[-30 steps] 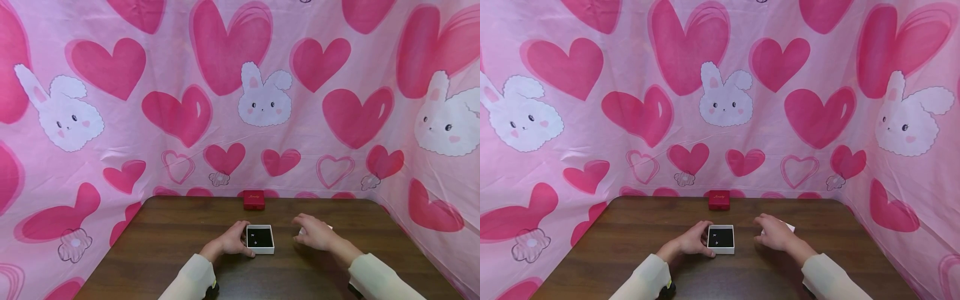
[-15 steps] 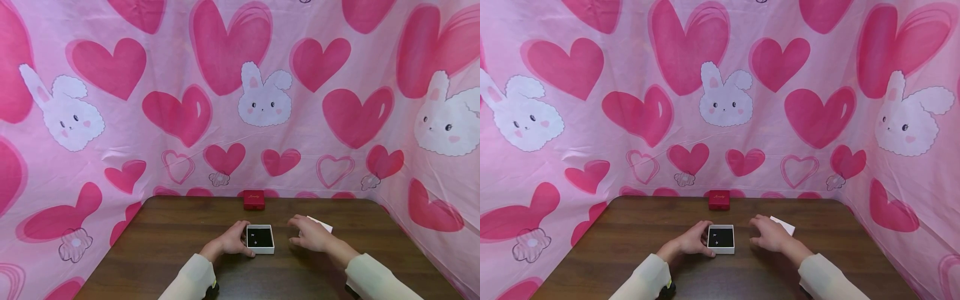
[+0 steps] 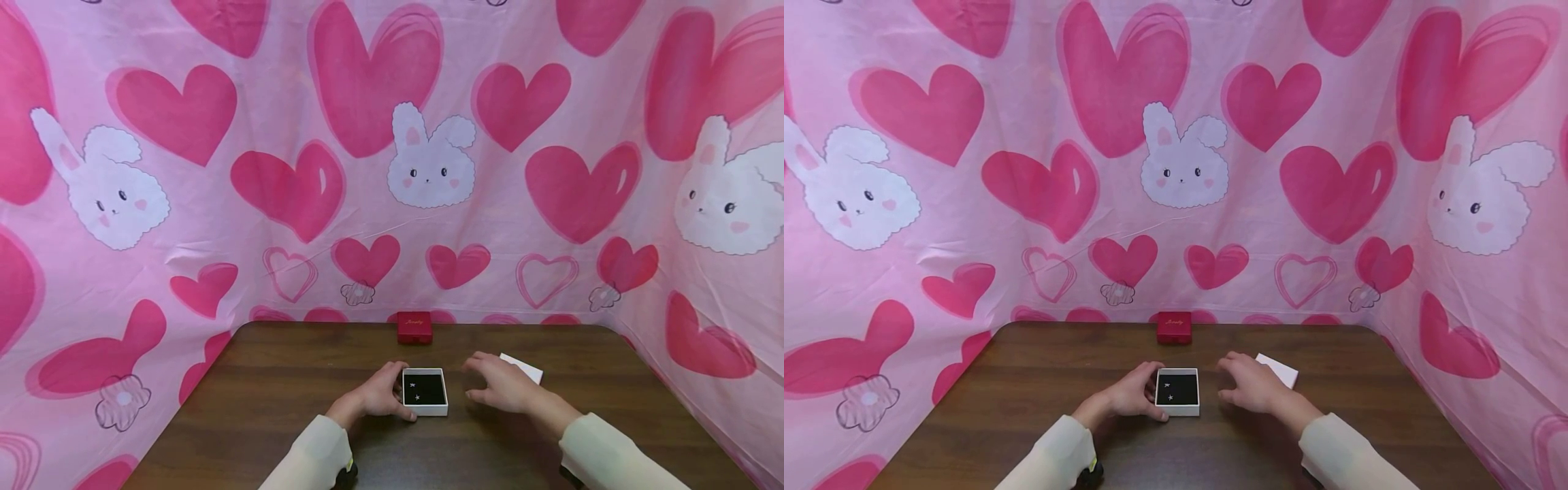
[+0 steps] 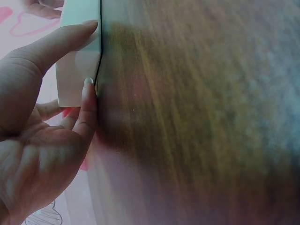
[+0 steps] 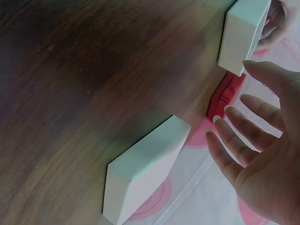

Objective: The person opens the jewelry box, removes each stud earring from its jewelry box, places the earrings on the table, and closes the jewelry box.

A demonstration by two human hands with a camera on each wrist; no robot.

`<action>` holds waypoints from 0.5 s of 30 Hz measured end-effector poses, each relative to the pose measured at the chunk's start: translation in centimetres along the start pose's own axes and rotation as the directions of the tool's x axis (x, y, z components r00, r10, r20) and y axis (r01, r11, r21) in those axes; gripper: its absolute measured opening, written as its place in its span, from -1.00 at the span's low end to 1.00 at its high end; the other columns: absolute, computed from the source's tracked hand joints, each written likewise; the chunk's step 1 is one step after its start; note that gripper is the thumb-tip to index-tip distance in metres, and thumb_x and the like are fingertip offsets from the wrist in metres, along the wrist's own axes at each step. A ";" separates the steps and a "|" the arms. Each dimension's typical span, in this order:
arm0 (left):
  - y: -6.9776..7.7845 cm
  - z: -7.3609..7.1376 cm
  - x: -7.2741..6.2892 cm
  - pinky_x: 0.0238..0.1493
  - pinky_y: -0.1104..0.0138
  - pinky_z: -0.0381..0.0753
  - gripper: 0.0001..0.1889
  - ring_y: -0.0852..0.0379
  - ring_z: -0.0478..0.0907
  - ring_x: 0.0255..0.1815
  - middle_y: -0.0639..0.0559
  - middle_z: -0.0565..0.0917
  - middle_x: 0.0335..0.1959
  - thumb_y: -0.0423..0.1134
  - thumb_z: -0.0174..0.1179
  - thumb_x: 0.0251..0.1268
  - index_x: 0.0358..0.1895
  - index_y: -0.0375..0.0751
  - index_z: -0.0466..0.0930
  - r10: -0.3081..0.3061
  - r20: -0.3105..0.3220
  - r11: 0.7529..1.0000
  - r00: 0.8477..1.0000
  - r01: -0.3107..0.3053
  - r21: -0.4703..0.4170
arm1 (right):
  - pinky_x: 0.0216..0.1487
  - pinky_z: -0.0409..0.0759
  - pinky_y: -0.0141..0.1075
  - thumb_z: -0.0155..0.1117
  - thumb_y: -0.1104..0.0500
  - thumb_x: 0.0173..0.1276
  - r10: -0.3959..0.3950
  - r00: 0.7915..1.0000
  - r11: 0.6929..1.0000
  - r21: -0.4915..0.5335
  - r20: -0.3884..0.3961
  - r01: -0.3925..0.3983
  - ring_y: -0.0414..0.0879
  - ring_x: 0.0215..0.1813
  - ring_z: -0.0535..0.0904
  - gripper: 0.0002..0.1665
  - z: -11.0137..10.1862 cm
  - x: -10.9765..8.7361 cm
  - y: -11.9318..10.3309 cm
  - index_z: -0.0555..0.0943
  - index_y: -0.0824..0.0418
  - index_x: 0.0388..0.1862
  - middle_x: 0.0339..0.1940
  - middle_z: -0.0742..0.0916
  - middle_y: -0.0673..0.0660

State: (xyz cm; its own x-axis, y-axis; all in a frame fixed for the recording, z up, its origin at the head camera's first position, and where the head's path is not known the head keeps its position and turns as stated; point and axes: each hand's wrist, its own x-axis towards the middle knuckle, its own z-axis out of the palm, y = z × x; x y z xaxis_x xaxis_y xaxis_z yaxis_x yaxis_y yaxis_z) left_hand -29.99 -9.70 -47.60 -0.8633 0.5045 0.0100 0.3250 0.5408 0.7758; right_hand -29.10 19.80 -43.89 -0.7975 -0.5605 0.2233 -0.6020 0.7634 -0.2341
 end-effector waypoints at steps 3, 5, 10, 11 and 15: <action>0.0 0.0 0.0 -0.08 0.30 0.56 -0.13 0.06 0.47 -0.10 -0.06 0.42 -0.03 -0.34 0.65 -0.15 0.30 -0.30 0.35 0.000 0.000 1.000 1.000 0.000 -0.002 | -0.02 0.64 0.06 0.53 0.06 0.19 0.003 1.000 1.000 0.005 0.000 -0.003 0.05 0.03 0.65 -0.56 0.0 0.2 -0.2 0.67 0.17 0.02 -0.05 0.68 0.04; 0.0 -0.1 0.0 -0.07 0.29 0.56 -0.13 0.06 0.47 -0.09 -0.06 0.42 -0.03 -0.34 0.65 -0.14 0.30 -0.30 0.35 -0.002 0.000 1.000 1.000 0.002 -0.004 | -0.01 0.64 0.07 0.53 0.06 0.19 0.007 1.000 1.000 0.010 0.004 -0.008 0.06 0.05 0.64 -0.56 0.0 0.3 -0.4 0.67 0.16 0.03 -0.04 0.68 0.04; -0.1 0.0 0.0 -0.07 0.29 0.57 -0.14 0.04 0.47 -0.09 -0.06 0.42 -0.03 -0.33 0.65 -0.15 0.29 -0.29 0.36 0.001 0.000 1.000 1.000 -0.001 -0.005 | 0.00 0.64 0.08 0.53 0.06 0.20 0.009 1.000 1.000 0.024 0.020 -0.009 0.07 0.07 0.63 -0.55 0.1 0.4 -0.7 0.67 0.16 0.05 -0.03 0.68 0.04; -0.1 0.0 0.1 -0.07 0.29 0.57 -0.14 0.04 0.47 -0.08 -0.06 0.42 -0.03 -0.33 0.65 -0.15 0.28 -0.29 0.36 0.002 0.000 1.000 1.000 -0.002 -0.004 | 0.01 0.63 0.08 0.53 0.06 0.20 0.007 1.000 1.000 0.025 0.021 -0.007 0.06 0.07 0.63 -0.54 0.1 0.5 -0.7 0.67 0.16 0.05 -0.03 0.68 0.04; -0.1 0.0 0.0 -0.07 0.29 0.56 -0.15 0.04 0.47 -0.08 -0.06 0.43 -0.03 -0.32 0.65 -0.15 0.28 -0.29 0.36 0.000 0.000 1.000 1.000 0.000 0.003 | 0.02 0.63 0.08 0.53 0.06 0.21 -0.006 1.000 1.000 0.031 0.021 0.005 0.06 0.07 0.64 -0.53 0.1 0.6 -1.0 0.67 0.18 0.06 -0.02 0.68 0.04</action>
State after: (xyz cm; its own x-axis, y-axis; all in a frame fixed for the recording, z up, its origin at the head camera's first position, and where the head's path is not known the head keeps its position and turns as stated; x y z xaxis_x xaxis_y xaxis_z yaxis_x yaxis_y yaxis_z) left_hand -30.06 -9.72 -47.70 -0.8632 0.5047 0.0105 0.3266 0.5425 0.7740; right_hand -28.97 18.64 -43.63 -0.7947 -0.5715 0.2046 -0.6070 0.7502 -0.2621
